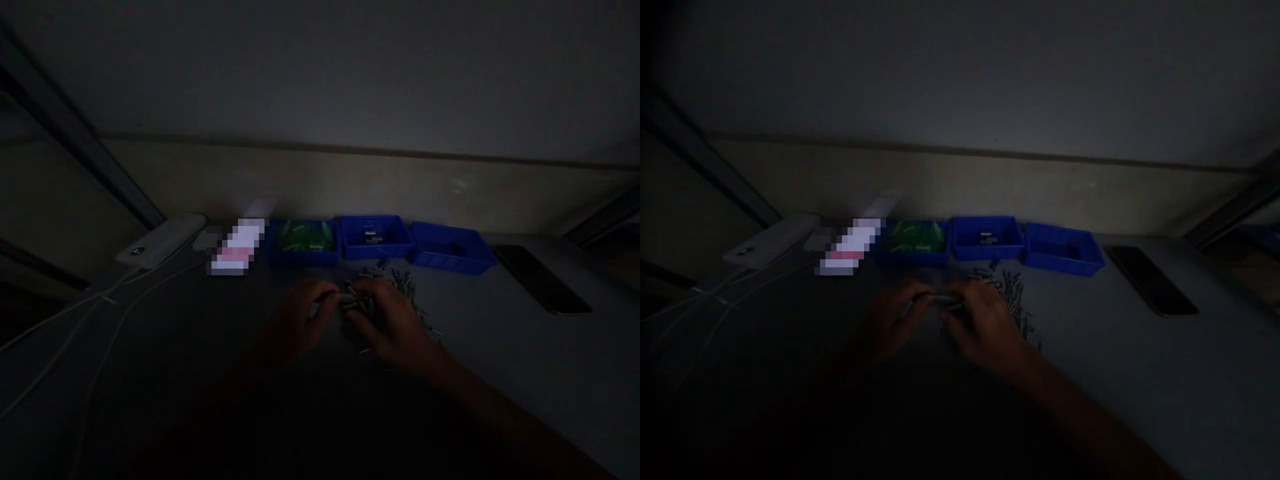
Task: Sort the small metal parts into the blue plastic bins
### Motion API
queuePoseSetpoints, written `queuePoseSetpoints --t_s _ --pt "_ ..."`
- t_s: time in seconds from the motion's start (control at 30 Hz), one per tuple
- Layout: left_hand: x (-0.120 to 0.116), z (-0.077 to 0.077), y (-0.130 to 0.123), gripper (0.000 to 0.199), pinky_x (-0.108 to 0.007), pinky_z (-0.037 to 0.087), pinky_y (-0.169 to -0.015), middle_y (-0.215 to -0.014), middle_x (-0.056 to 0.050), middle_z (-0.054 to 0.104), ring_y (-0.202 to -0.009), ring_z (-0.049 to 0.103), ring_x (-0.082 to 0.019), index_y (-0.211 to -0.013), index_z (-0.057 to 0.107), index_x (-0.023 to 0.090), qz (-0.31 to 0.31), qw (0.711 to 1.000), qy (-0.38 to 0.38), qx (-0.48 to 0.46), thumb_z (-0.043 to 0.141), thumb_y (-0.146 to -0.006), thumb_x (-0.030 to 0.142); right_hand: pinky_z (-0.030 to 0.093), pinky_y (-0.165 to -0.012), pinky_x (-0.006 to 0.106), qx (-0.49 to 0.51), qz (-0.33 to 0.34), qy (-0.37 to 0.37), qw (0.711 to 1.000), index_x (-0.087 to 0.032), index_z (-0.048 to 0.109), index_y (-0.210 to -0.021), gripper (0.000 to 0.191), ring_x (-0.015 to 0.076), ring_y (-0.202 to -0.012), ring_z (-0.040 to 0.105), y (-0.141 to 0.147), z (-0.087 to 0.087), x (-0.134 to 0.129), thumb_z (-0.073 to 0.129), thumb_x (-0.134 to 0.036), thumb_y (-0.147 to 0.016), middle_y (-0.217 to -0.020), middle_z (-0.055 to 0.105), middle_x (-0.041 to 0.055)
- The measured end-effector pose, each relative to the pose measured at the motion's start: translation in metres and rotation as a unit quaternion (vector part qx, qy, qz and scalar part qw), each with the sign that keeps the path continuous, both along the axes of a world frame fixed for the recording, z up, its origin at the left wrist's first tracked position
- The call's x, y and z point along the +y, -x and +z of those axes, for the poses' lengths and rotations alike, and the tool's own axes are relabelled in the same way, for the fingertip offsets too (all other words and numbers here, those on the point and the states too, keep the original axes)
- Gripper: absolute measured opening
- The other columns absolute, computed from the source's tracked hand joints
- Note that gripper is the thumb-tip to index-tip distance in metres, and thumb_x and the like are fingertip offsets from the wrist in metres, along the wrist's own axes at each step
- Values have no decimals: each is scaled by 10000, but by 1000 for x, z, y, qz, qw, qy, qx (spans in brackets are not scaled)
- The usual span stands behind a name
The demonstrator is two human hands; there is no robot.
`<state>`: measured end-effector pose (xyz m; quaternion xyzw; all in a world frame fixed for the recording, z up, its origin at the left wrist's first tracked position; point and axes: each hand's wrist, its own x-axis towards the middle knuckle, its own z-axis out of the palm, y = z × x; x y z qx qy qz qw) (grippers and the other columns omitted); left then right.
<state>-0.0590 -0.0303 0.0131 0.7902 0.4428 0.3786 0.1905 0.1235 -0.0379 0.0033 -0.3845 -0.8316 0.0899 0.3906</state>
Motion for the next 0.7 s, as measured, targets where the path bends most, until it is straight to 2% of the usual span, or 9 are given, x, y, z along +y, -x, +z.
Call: queuePoseSetpoints --t_s 0.13,0.23,0.33,0.43,0.53,0.7 --pt "0 -2 -3 301 -237 424 -602 -682 -12 598 -631 558 -117 -701 561 156 3 999 37 15 373 -907 268 465 -714 319 -9 29 -32 999 -193 524 -986 112 180 -816 575 1 2 -1 478 -211 -885 -872 618 59" --pt "0 -7 -4 343 -239 424 -598 -651 -6 590 -612 553 -118 -681 558 160 -2 996 83 42 347 -921 285 452 -665 303 -11 17 -44 999 -184 542 -902 104 172 -749 562 -2 3 5 446 -223 -899 -786 603 50" --pt "0 -12 -3 225 -263 458 -710 -851 -31 650 -770 596 -139 -914 617 172 -28 993 86 80 402 -907 239 444 -665 310 5 -58 -51 997 -182 560 -849 149 176 -726 556 -14 1 22 445 -262 -898 -759 598 50" --pt "-1 -13 -1 286 -289 458 -789 -1015 -48 626 -906 587 -156 -1103 600 218 -44 987 64 138 412 -895 163 448 -706 329 37 -172 -60 983 -188 586 -855 167 192 -761 558 -31 -1 50 463 -297 -883 -802 612 62" --pt "-4 -11 -1 274 -305 450 -792 -973 -45 614 -898 574 -164 -1072 623 230 -36 979 41 197 418 -900 175 429 -801 374 10 -261 -86 961 -168 618 -890 191 237 -880 536 -45 -4 77 488 -304 -858 -880 613 103" --pt "-7 -7 -4 136 -401 414 -840 -964 -50 625 -947 555 -231 -926 638 197 21 962 23 273 569 -827 262 410 -813 404 -53 -317 -78 944 -164 661 -879 221 262 -919 514 -45 -14 97 504 -317 -848 -897 621 119"
